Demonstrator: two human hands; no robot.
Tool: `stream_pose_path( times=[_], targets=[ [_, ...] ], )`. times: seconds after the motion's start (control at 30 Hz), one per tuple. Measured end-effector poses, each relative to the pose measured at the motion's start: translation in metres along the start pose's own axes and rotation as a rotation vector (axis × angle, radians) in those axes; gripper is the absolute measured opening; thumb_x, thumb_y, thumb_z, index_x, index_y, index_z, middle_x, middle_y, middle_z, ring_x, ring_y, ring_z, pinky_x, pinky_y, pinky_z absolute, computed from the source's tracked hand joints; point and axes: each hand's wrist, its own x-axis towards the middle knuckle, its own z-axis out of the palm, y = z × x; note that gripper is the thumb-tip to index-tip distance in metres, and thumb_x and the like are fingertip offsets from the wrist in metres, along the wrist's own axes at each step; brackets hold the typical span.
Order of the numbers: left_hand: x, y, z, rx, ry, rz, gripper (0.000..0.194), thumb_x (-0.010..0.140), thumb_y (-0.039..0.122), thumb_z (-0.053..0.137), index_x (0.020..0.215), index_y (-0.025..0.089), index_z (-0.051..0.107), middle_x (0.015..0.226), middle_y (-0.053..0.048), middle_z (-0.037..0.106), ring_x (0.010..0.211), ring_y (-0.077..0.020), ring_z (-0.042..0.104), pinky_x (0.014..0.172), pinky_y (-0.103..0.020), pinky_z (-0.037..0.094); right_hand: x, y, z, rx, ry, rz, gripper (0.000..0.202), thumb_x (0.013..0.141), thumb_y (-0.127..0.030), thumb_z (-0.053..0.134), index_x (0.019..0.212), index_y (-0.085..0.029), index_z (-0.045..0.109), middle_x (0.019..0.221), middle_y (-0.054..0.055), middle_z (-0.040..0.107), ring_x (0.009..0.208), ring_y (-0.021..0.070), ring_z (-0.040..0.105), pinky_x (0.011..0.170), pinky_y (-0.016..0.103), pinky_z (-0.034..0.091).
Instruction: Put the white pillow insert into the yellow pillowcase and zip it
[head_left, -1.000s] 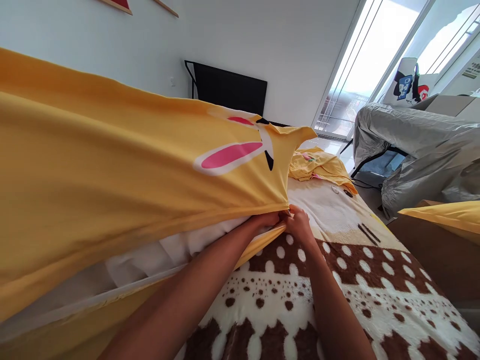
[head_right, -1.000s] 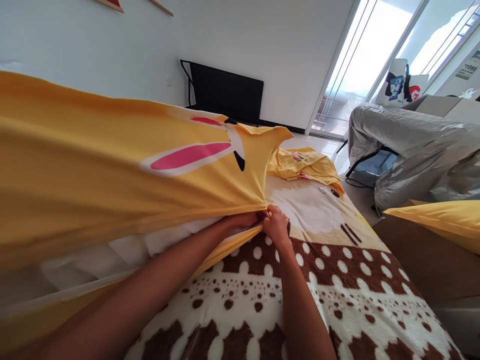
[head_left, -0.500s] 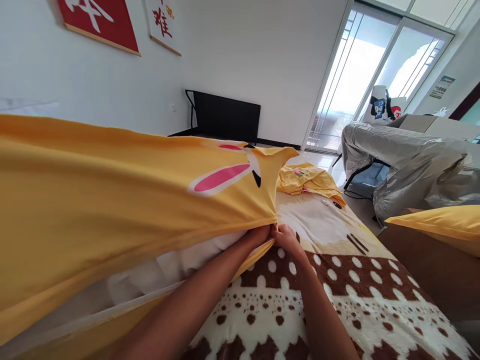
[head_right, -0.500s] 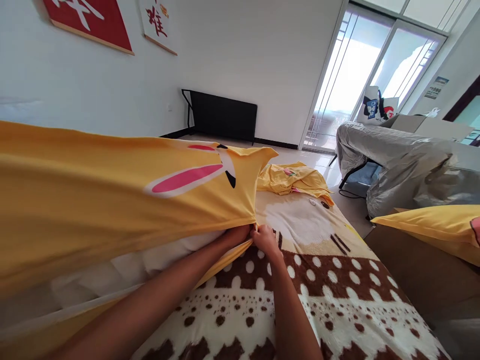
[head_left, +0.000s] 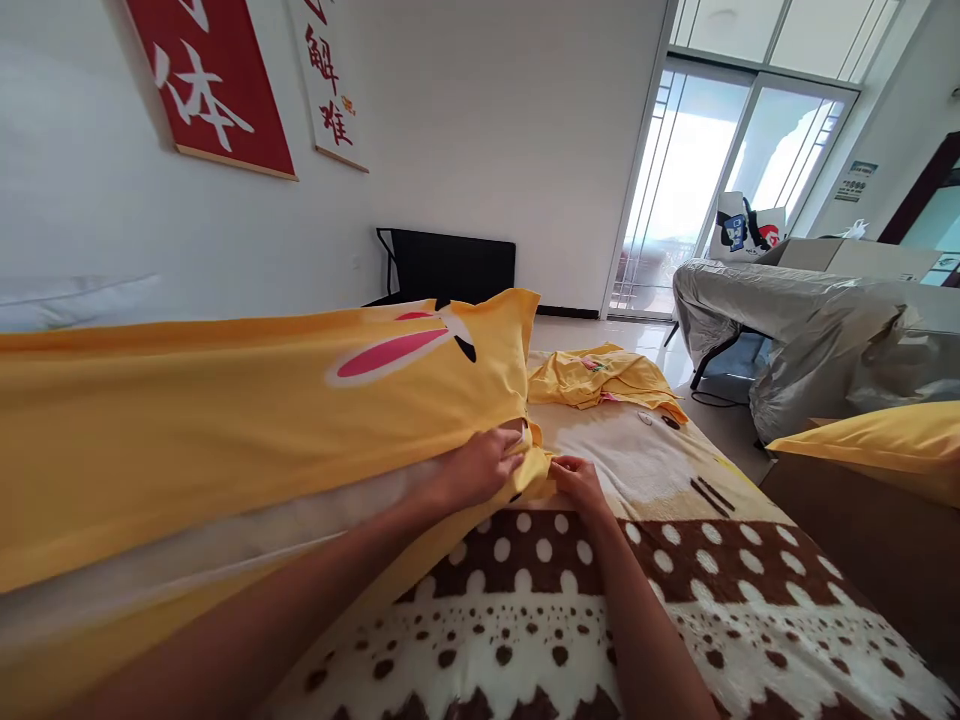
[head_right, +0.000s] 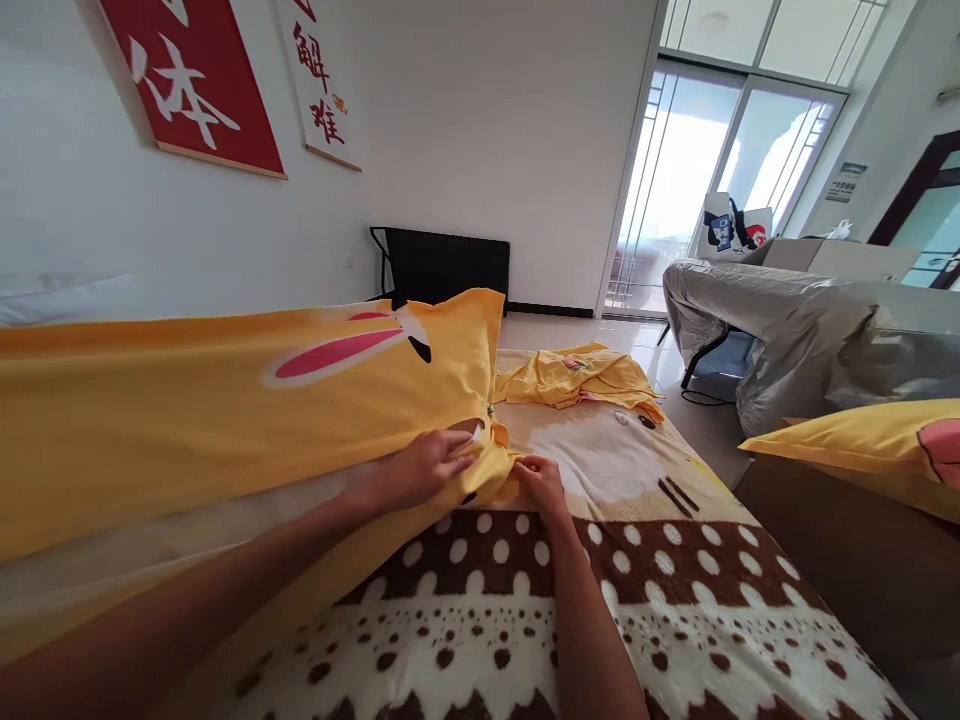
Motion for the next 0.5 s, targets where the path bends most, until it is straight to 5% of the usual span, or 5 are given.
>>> stream_pose_path(
  times=[0.13, 0.3, 0.5],
  targets=[
    [0.016, 0.029, -0.052, 0.198, 0.336, -0.103, 0.029, 0.085, 0.03, 0.043, 0.093, 0.018, 0.068, 0.095, -0.006, 0.069, 0.087, -0.0207, 0.062, 0.084, -0.03, 0.045, -0.004, -0.022, -0.005, 0.115, -0.011, 0.004, 0.041, 0.053, -0.039, 0.071, 0.087, -0.018, 0.06, 0.065, -0.003, 0.062, 0.057, 0.0126, 0.055, 0.057, 0.024, 0.044],
    [0.041, 0.055, -0.113, 0.443, 0.711, -0.228, 0.029, 0.085, 0.03, 0.046, 0.099, 0.018, 0.069, 0.088, -0.007, 0.068, 0.09, -0.0248, 0.061, 0.082, -0.039, 0.047, -0.035, -0.089, -0.015, 0.17, -0.371, 0.014, 0.027, 0.058, -0.032, 0.07, 0.079, -0.015, 0.065, 0.07, 0.001, 0.064, 0.06, 0.0123, 0.055, 0.058, 0.023, 0.044],
    [0.058, 0.103, -0.135, 0.394, 0.891, -0.08, 0.032, 0.086, 0.032, 0.044, 0.102, 0.018, 0.069, 0.092, -0.011, 0.069, 0.088, -0.0221, 0.061, 0.081, -0.034, 0.045, -0.093, -0.152, 0.002, 0.053, -0.381, -0.167, 0.027, 0.065, -0.031, 0.069, 0.087, -0.015, 0.065, 0.068, -0.002, 0.059, 0.058, 0.0099, 0.05, 0.054, 0.02, 0.039]
  ],
)
